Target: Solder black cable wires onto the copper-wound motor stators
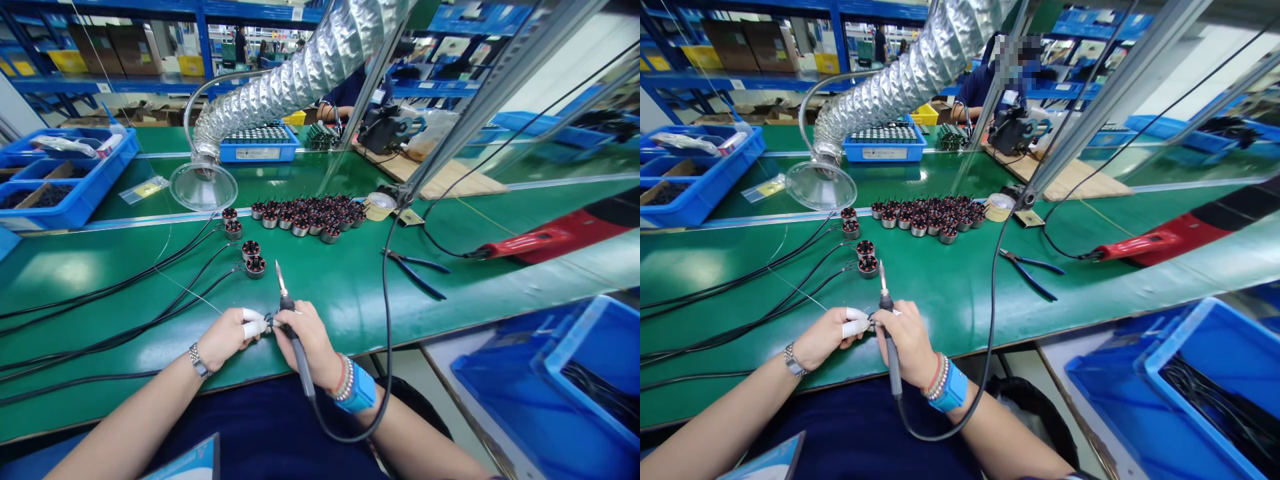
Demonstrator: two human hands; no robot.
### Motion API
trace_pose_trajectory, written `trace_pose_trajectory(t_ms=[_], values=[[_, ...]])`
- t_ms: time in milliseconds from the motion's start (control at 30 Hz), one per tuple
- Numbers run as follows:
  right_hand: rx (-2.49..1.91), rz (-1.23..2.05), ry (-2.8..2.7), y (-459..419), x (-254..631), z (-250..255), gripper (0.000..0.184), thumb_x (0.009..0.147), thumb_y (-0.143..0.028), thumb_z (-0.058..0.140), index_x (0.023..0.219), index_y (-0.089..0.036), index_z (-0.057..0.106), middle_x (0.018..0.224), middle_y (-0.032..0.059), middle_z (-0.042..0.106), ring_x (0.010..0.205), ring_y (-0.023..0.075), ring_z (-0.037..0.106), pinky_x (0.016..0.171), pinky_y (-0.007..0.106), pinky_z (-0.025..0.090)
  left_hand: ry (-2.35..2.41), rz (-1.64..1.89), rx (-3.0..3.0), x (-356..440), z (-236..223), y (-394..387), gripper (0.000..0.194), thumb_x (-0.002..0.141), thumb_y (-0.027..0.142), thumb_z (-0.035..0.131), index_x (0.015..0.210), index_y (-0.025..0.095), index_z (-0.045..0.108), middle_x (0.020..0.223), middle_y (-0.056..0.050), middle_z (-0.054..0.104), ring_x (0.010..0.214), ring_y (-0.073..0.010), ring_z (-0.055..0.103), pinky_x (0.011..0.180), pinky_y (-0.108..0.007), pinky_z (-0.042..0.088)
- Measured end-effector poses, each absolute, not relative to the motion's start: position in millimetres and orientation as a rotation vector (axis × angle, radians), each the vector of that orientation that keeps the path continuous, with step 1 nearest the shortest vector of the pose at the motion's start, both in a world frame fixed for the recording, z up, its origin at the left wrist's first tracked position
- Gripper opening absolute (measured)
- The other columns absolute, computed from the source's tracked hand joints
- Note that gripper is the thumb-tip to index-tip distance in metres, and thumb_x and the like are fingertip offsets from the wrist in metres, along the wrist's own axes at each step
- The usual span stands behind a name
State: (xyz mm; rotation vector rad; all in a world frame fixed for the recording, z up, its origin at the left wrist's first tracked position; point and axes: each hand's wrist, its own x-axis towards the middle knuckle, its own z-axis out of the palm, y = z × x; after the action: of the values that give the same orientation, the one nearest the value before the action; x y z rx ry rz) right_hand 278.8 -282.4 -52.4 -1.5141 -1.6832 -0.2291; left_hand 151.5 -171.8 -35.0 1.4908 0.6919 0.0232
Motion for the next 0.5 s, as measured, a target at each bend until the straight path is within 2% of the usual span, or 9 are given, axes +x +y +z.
trace_pose_trajectory(t_ms=[267,500], values=[[-1.547,-0.223,-1.584,-280.3,273.2,-54.5,0.024,0.077,-0.006,0.047,0.097,-0.018,0.047,0.074,0.0042,0.055,0.068,0.0182,0.046,0.061,0.032,0.041,0.686,0.045,1.555,150.8,-37.4,-173.4,0.028,0.074,0.039,0.052,0.061,0.013,0.051,0.053,0.004,0.043,0.044,-0.006,0.031,0.044,-0.021,0.023],[-1.5,-0.169,-1.579,-295.6,286.8,-51.0,0.027,0.077,-0.006,0.052,0.099,-0.021,0.05,0.085,0.0058,0.062,0.079,0.0199,0.056,0.068,0.035,0.046,0.717,0.053,1.511,151.1,-36.8,-166.8,0.037,0.076,0.047,0.049,0.062,0.013,0.052,0.052,0.003,0.047,0.044,-0.0074,0.037,0.045,-0.021,0.032]])
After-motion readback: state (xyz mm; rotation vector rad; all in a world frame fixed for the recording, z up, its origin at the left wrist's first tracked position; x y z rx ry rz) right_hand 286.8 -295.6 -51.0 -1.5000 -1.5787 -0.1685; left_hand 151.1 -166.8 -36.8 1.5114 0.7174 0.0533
